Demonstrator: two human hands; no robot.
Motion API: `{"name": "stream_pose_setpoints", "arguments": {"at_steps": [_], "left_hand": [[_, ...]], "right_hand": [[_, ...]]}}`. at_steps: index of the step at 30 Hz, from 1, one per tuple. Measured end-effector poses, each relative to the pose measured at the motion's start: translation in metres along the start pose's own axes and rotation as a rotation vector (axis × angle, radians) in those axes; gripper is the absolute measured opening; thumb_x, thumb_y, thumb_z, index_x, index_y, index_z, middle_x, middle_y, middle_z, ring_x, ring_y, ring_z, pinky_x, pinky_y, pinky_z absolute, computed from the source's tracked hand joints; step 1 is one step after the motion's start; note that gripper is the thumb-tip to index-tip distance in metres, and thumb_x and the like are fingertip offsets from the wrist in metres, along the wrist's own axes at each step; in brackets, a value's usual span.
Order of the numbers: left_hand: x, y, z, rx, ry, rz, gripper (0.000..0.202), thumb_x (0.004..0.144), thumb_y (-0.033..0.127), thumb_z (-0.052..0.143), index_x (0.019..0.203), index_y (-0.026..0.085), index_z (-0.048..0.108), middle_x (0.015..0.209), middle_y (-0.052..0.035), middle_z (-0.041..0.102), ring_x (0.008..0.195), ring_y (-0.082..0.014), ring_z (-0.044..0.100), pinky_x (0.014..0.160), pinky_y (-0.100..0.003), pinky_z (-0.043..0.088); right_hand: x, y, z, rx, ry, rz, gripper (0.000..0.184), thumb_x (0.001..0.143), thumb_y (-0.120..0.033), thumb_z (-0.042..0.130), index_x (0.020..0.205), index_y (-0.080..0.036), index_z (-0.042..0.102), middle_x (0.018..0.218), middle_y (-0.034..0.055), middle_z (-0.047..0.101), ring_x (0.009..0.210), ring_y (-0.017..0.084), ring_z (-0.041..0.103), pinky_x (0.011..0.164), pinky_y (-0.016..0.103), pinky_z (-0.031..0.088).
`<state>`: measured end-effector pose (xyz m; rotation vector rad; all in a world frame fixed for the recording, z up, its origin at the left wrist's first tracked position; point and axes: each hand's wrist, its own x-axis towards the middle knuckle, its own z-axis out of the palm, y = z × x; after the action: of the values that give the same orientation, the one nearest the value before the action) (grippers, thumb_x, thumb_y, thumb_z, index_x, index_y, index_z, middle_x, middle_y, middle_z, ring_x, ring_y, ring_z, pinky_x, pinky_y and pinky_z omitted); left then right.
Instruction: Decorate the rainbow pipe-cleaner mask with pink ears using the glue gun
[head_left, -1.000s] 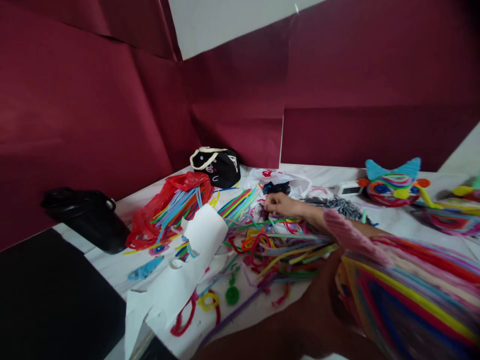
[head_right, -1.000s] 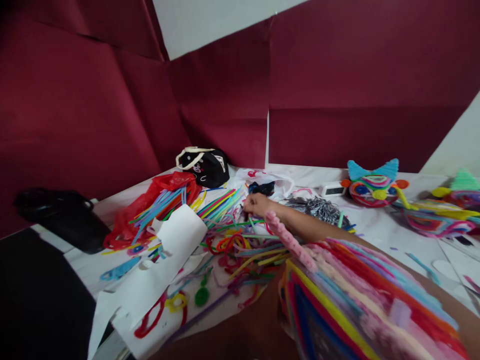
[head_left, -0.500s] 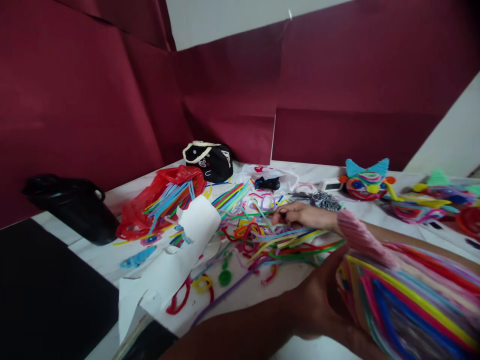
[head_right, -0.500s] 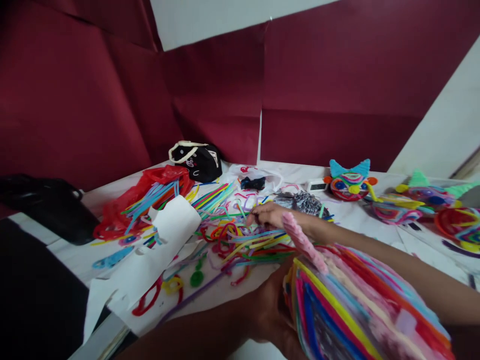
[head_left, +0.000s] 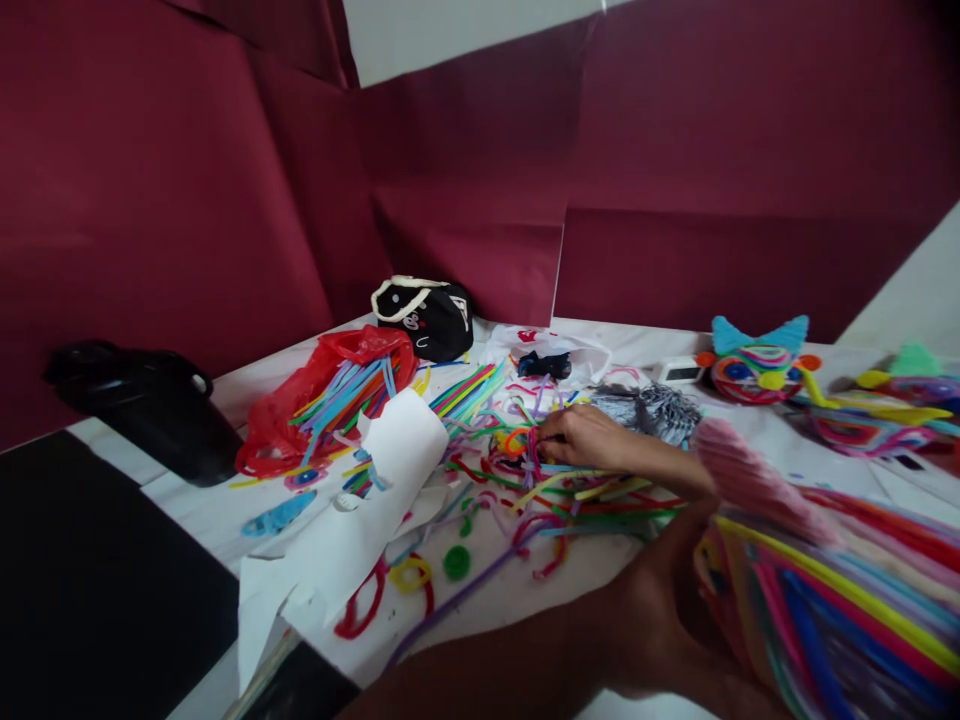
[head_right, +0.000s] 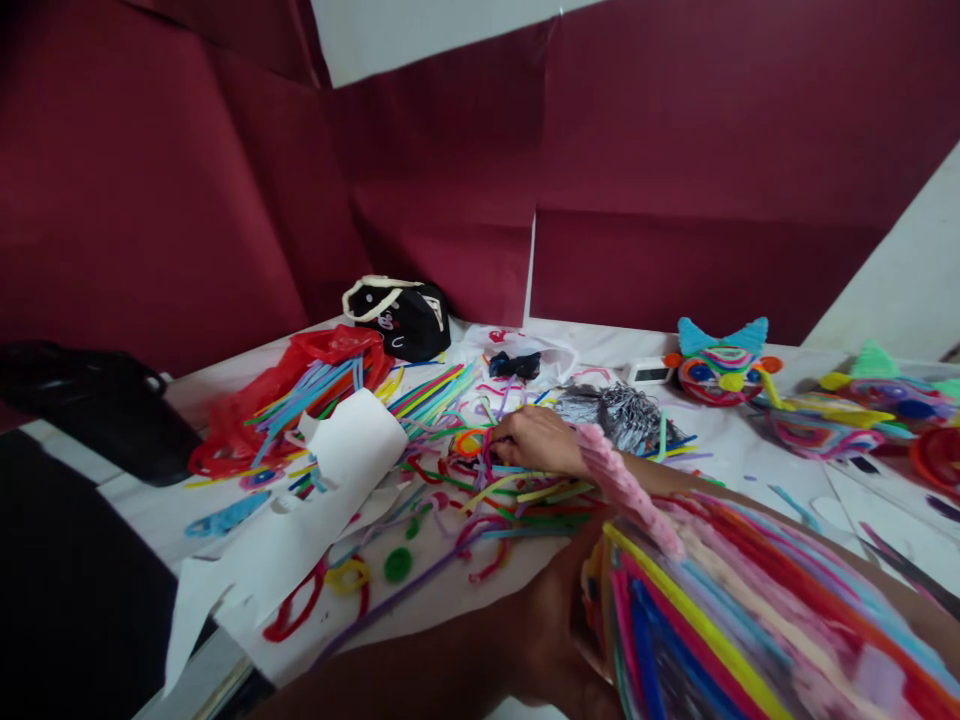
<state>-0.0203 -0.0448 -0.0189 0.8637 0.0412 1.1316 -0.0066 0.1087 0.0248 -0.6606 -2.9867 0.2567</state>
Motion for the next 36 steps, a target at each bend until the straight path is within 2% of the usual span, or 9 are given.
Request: {"name": "stream_pose_setpoints", "arguments": {"at_steps": [5, 10, 13, 16, 19, 24, 27, 31, 36], "left_hand": [[-0.002, 0.003, 0.001, 0.019, 0.04, -0.013, 0.121, 0.028, 0.024, 0.098, 0.139, 0.023, 0.051, 0.145, -0.0173, 0.051, 0.139, -0.0415, 0.037, 0.116, -0.053, 0.025], [-0.001, 0.004, 0.001, 0.057, 0.019, 0.04, 0.117, 0.032, 0.023, 0.097, 0.14, 0.023, 0.051, 0.142, -0.0153, 0.054, 0.139, -0.0394, 0.038, 0.116, -0.052, 0.023], [-0.001, 0.005, 0.004, 0.015, 0.031, 0.028, 0.119, 0.029, 0.019, 0.097, 0.138, 0.02, 0.052, 0.14, -0.0165, 0.055, 0.139, -0.0395, 0.039, 0.116, -0.051, 0.023], [0.0, 0.011, 0.011, 0.013, 0.063, -0.026, 0.121, 0.023, 0.023, 0.098, 0.136, 0.018, 0.053, 0.139, -0.0183, 0.055, 0.139, -0.0409, 0.038, 0.116, -0.051, 0.024], [0.001, 0.016, 0.017, 0.063, 0.069, -0.083, 0.122, 0.022, 0.025, 0.098, 0.136, 0.019, 0.052, 0.139, -0.0185, 0.055, 0.138, -0.0428, 0.039, 0.115, -0.054, 0.027], [0.001, 0.011, 0.02, 0.116, -0.028, -0.138, 0.12, 0.023, 0.015, 0.097, 0.134, 0.021, 0.052, 0.132, -0.0147, 0.061, 0.133, -0.042, 0.046, 0.111, -0.057, 0.033], [-0.001, 0.004, 0.018, 0.105, -0.06, -0.133, 0.115, 0.028, 0.018, 0.098, 0.133, 0.022, 0.052, 0.13, -0.0131, 0.062, 0.13, -0.0395, 0.05, 0.11, -0.056, 0.035], [-0.004, 0.0, 0.021, 0.123, -0.071, -0.193, 0.111, 0.034, 0.02, 0.097, 0.134, 0.023, 0.049, 0.132, -0.0138, 0.06, 0.13, -0.0382, 0.05, 0.108, -0.055, 0.036], [-0.008, -0.002, 0.025, 0.143, -0.133, -0.277, 0.115, 0.036, 0.02, 0.097, 0.139, 0.025, 0.045, 0.139, -0.0156, 0.055, 0.132, -0.0391, 0.048, 0.108, -0.056, 0.035]], "right_hand": [[0.014, -0.007, 0.018, -0.063, -0.022, 0.027, 0.022, 0.081, -0.021, 0.057, 0.09, -0.02, 0.077, 0.09, 0.0111, 0.077, 0.086, 0.026, 0.069, 0.071, 0.029, 0.043], [0.027, -0.01, 0.034, 0.039, -0.035, 0.039, 0.018, 0.083, -0.018, 0.058, 0.093, -0.015, 0.073, 0.092, 0.0125, 0.074, 0.089, 0.026, 0.067, 0.079, 0.036, 0.046], [0.028, -0.005, 0.029, 0.209, -0.057, 0.036, 0.009, 0.082, -0.021, 0.063, 0.085, -0.016, 0.07, 0.083, 0.0034, 0.072, 0.079, 0.018, 0.065, 0.076, 0.034, 0.048], [0.019, 0.003, 0.008, 0.449, -0.049, 0.054, 0.008, 0.076, -0.022, 0.063, 0.071, -0.016, 0.066, 0.068, -0.0022, 0.065, 0.066, 0.014, 0.06, 0.063, 0.025, 0.045], [-0.001, 0.013, -0.023, 0.674, 0.052, 0.133, 0.013, 0.074, -0.029, 0.06, 0.07, -0.017, 0.062, 0.061, -0.0044, 0.058, 0.054, 0.01, 0.051, 0.053, 0.022, 0.04], [-0.046, 0.029, -0.073, 0.919, 0.258, 0.284, 0.018, 0.067, -0.036, 0.061, 0.069, -0.02, 0.054, 0.052, -0.008, 0.042, 0.041, 0.006, 0.031, 0.038, 0.02, 0.021], [-0.075, 0.037, -0.093, 0.994, 0.378, 0.356, 0.018, 0.065, -0.035, 0.063, 0.068, -0.02, 0.053, 0.053, -0.0069, 0.043, 0.04, 0.005, 0.029, 0.036, 0.021, 0.017], [-0.117, 0.047, -0.103, 1.032, 0.429, 0.441, 0.022, 0.063, -0.035, 0.068, 0.07, -0.019, 0.055, 0.055, -0.0048, 0.049, 0.038, 0.004, 0.029, 0.035, 0.021, 0.017], [-0.167, 0.055, -0.093, 1.012, 0.364, 0.523, 0.027, 0.064, -0.037, 0.075, 0.067, -0.018, 0.055, 0.054, -0.005, 0.051, 0.038, 0.004, 0.03, 0.036, 0.02, 0.018]]}}
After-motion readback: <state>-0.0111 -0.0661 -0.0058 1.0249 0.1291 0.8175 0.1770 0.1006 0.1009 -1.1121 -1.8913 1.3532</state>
